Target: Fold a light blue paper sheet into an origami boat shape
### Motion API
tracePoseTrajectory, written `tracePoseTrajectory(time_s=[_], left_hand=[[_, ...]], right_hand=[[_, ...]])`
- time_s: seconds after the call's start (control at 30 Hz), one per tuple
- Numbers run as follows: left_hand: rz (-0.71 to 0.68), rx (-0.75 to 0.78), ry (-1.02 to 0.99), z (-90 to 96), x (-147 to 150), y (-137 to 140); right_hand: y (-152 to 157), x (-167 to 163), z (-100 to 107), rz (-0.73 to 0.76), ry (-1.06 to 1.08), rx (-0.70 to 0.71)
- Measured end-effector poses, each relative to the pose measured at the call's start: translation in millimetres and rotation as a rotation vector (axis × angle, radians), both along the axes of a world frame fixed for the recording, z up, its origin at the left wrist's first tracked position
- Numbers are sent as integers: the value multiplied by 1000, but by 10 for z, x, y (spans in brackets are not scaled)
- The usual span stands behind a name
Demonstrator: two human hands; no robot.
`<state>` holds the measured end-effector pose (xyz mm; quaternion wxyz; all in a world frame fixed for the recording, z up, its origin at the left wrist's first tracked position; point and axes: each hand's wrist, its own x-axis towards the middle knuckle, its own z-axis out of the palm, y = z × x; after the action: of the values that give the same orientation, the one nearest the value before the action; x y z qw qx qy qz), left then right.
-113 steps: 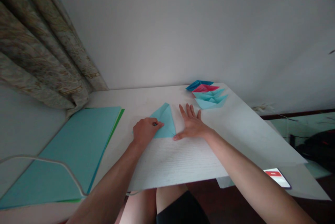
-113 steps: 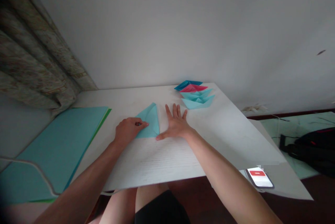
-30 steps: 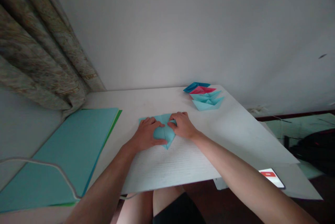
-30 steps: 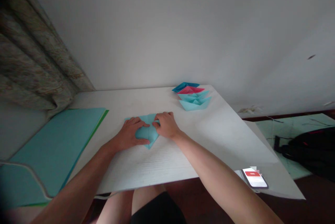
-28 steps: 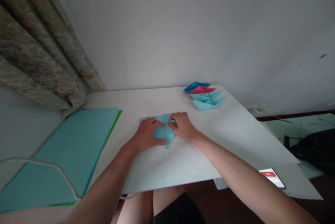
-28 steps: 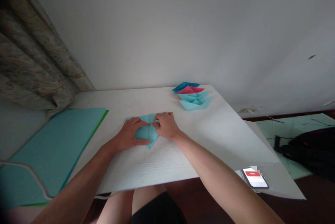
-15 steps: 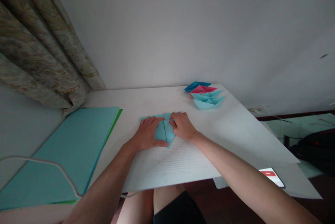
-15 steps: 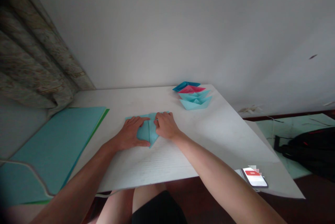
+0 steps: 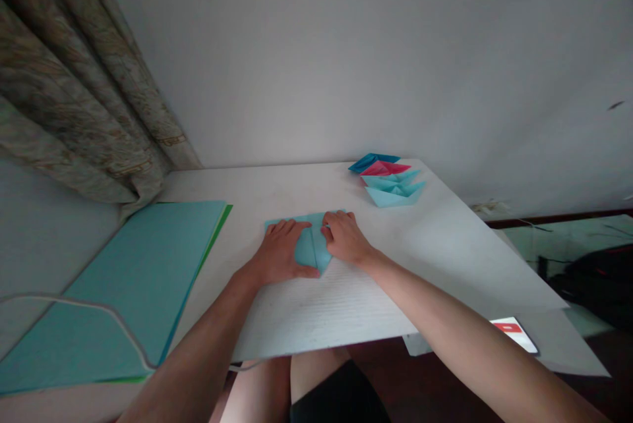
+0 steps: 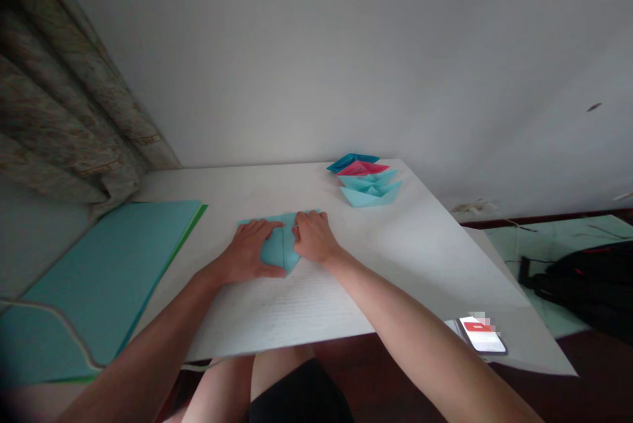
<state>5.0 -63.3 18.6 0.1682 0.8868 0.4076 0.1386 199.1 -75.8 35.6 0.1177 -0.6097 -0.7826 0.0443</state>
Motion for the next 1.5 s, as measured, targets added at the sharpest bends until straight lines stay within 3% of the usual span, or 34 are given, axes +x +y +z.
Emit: tracePoseTrajectory(time_s=[0.33, 0.67, 1.5], left_hand=[[24, -42, 3, 114, 26, -38], [-31, -7, -71, 21, -14, 18], [12, -26, -107, 20, 6, 25]], right_hand=[[7, -4, -11, 2, -29, 9], [-2, -13, -22, 4, -30, 42], [8, -28, -27, 24, -56, 66]])
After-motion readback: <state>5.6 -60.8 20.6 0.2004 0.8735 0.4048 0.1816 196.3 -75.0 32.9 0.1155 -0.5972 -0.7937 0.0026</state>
